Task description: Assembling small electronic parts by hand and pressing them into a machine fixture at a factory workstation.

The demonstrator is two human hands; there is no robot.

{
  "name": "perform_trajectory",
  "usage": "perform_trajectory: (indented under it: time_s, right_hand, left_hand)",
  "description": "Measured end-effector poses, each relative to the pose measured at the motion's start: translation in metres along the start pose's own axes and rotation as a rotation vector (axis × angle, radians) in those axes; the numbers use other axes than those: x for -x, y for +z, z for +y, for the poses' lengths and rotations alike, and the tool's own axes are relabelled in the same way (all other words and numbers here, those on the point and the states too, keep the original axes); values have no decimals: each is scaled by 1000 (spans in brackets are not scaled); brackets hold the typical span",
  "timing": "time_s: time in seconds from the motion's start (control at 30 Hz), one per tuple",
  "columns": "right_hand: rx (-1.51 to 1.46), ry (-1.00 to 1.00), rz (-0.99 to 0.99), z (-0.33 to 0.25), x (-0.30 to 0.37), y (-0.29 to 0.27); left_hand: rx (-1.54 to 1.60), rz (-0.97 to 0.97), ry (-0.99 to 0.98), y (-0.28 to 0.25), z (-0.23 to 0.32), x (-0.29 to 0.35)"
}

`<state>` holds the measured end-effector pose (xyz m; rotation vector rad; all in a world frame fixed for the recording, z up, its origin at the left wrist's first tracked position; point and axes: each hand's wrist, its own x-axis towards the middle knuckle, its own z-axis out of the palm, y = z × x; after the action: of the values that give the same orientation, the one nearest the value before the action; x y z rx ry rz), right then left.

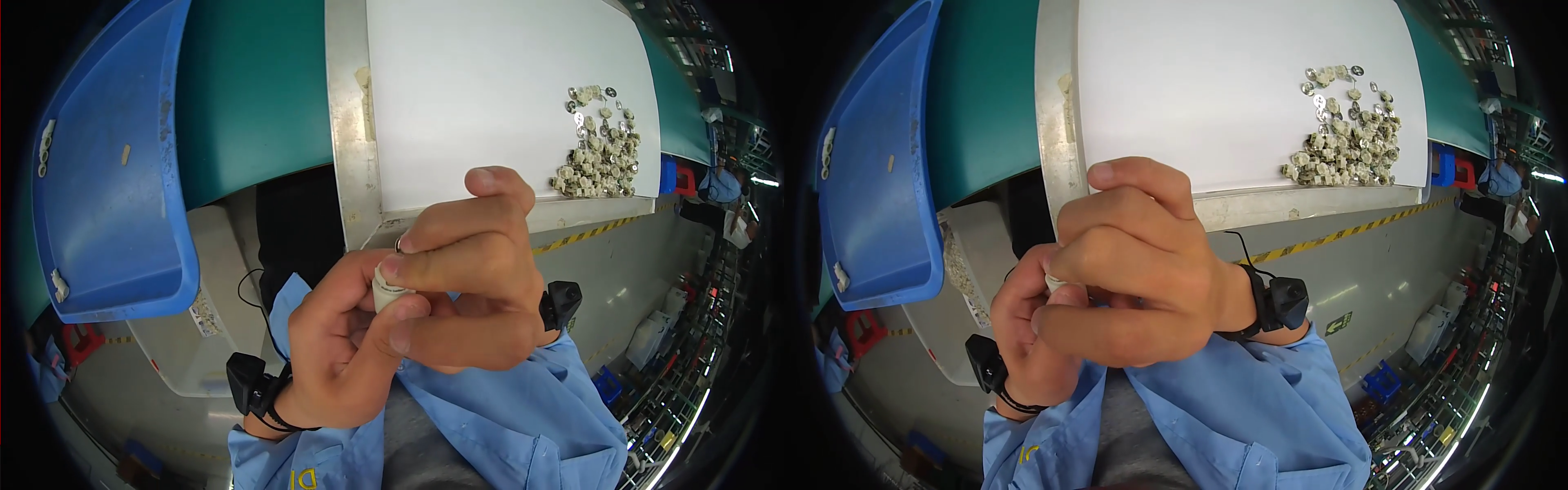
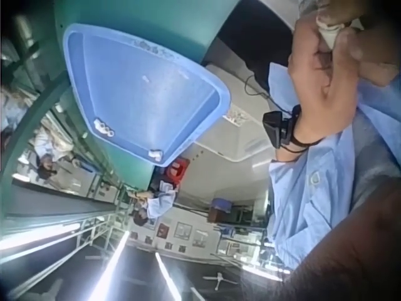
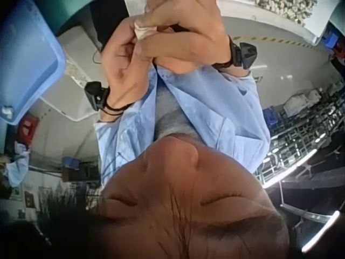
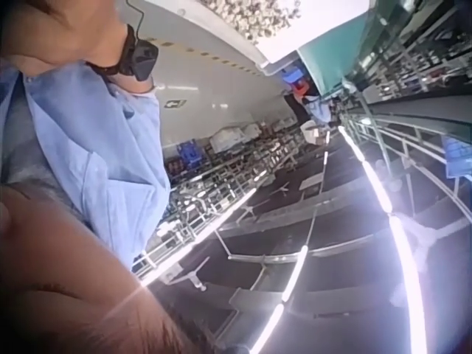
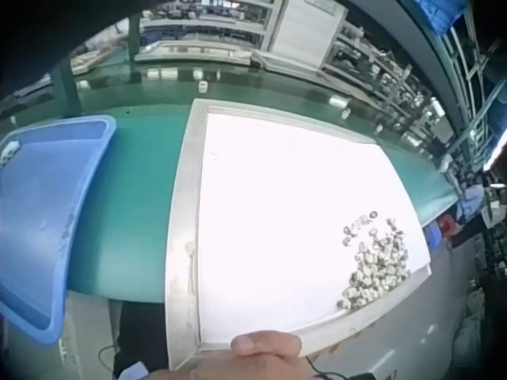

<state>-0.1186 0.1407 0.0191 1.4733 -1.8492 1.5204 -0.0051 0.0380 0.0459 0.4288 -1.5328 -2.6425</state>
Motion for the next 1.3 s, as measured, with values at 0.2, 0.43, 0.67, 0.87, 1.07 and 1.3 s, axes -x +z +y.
perform_trajectory:
  time_s: [0.2,0.43,0.67,0.87,1.07,1.3]
  right_hand:
    - [-147,81,-50,0,-2,5]
    - [292,-12,52,-7,8,14]
    - [279,-47,-56,-18,4,3]
    - [200,-37,-117,-13,-10,-1]
    - [204,-223,-281,-8,-20,-12]
    - [169,-279,-351,-7,-22,-18]
  left_hand:
    - [151,82,63,-1,-14,6]
    - [250,82,139,-4,-16,11]
    - [692,72,-54,-15,-6,19]
    - [750,-151,-10,-32,-16,17]
    - [738,-198,-39,-37,-16,22]
    - [772,-230,-167,-40,-18,22]
